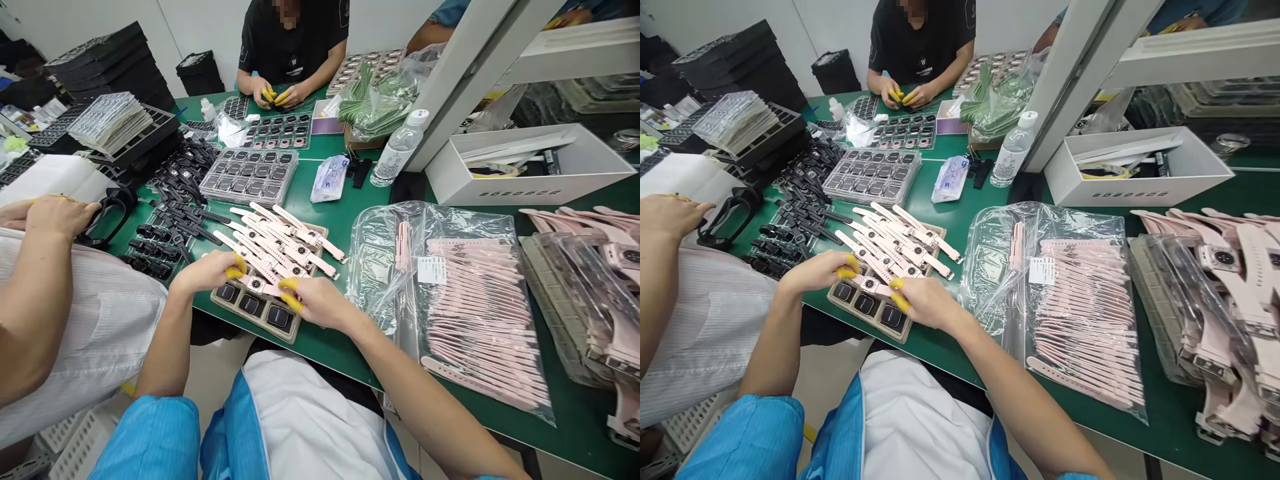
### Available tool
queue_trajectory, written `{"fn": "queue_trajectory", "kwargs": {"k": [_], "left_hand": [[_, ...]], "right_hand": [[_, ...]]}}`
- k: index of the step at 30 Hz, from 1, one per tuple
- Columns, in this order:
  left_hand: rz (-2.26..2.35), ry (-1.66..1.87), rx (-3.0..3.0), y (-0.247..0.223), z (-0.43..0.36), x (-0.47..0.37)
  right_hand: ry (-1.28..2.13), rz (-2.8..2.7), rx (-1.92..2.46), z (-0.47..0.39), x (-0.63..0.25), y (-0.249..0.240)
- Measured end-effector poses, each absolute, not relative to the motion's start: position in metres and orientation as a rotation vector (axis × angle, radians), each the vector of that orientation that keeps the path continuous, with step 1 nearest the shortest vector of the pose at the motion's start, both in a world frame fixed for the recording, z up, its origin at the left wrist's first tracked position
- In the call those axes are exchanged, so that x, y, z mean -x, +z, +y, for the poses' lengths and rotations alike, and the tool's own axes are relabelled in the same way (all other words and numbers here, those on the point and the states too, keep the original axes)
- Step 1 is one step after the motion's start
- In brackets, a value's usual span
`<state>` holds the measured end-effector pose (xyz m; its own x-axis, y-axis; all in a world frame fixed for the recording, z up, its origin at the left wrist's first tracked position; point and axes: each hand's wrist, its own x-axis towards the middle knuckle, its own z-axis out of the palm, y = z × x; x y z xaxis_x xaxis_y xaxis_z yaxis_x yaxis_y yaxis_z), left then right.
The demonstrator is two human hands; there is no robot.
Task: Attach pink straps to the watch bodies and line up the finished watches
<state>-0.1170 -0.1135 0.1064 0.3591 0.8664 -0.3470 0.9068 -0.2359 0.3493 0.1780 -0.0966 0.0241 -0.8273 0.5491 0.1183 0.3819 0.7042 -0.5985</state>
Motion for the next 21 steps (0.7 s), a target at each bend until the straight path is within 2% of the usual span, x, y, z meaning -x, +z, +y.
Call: {"fn": "queue_trajectory", "kwargs": {"k": [6, 9, 13, 15, 21], "left_hand": [[1.586, -0.161, -2.374, 0.070, -0.105, 0.114], [1.580, -0.090, -2.474, 0.061, -0.103, 0.114], [1.813, 0.103, -2.503, 0.058, -0.115, 0.119], [1.901, 0.059, -2.487, 0.055, -0.125, 0.124], [1.943, -0.285, -2.484, 0.048, -0.145, 0.134]], "right_hand": [[0.816, -2.722, 0.647, -0.103, -0.167, 0.016], [0.836, -2.718, 0.642, -0.101, -0.169, 0.018], [0.843, -2.695, 0.634, -0.091, -0.175, 0.028], [0.788, -2.598, 0.798, -0.077, -0.186, 0.032], [0.421, -2.036, 1.722, -0.015, -0.260, 0.018]]}}
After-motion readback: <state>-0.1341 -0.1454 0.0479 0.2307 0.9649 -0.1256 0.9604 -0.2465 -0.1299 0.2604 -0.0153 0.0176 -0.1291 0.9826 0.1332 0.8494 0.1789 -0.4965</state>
